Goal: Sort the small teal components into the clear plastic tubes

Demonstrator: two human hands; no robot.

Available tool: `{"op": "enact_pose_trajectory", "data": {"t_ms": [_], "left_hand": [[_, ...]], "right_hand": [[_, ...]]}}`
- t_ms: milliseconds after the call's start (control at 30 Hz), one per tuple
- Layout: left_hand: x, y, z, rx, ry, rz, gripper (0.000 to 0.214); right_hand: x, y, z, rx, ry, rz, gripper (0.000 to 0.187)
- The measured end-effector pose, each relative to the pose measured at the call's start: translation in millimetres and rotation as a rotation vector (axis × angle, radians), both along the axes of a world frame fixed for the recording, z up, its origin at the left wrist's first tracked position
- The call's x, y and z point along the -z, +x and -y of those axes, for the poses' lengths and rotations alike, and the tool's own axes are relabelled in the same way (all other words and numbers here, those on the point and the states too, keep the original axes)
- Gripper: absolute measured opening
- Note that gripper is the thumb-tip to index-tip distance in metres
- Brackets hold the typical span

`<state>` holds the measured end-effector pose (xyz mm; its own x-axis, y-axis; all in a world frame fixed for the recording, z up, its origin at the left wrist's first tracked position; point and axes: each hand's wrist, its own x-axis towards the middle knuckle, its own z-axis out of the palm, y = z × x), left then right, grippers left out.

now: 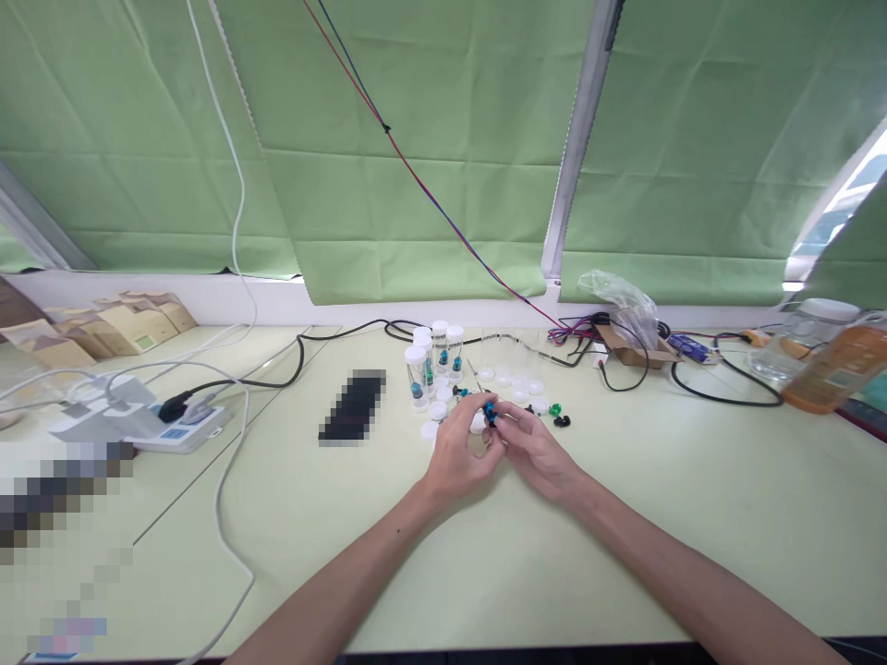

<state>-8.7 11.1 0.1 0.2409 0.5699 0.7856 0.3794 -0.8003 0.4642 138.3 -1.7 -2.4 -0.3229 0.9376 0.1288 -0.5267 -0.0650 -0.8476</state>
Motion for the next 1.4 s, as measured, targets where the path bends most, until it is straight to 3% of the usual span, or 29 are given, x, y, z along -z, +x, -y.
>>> {"op": "enact_pose_trajectory", "data": {"t_ms": [500, 1400], "left_hand": [[-1.2, 0.1, 1.1, 0.003, -0.01, 0.004, 0.046], [0.8, -0.5, -0.3, -0.01, -0.005, 0.0, 0.048]], "right_hand": [[-2.5, -0.8, 0.6, -0.007, 0.005, -0.015, 0.02], [-1.0, -1.0, 0.4, 0.027, -0.005, 0.019, 0.031]]}}
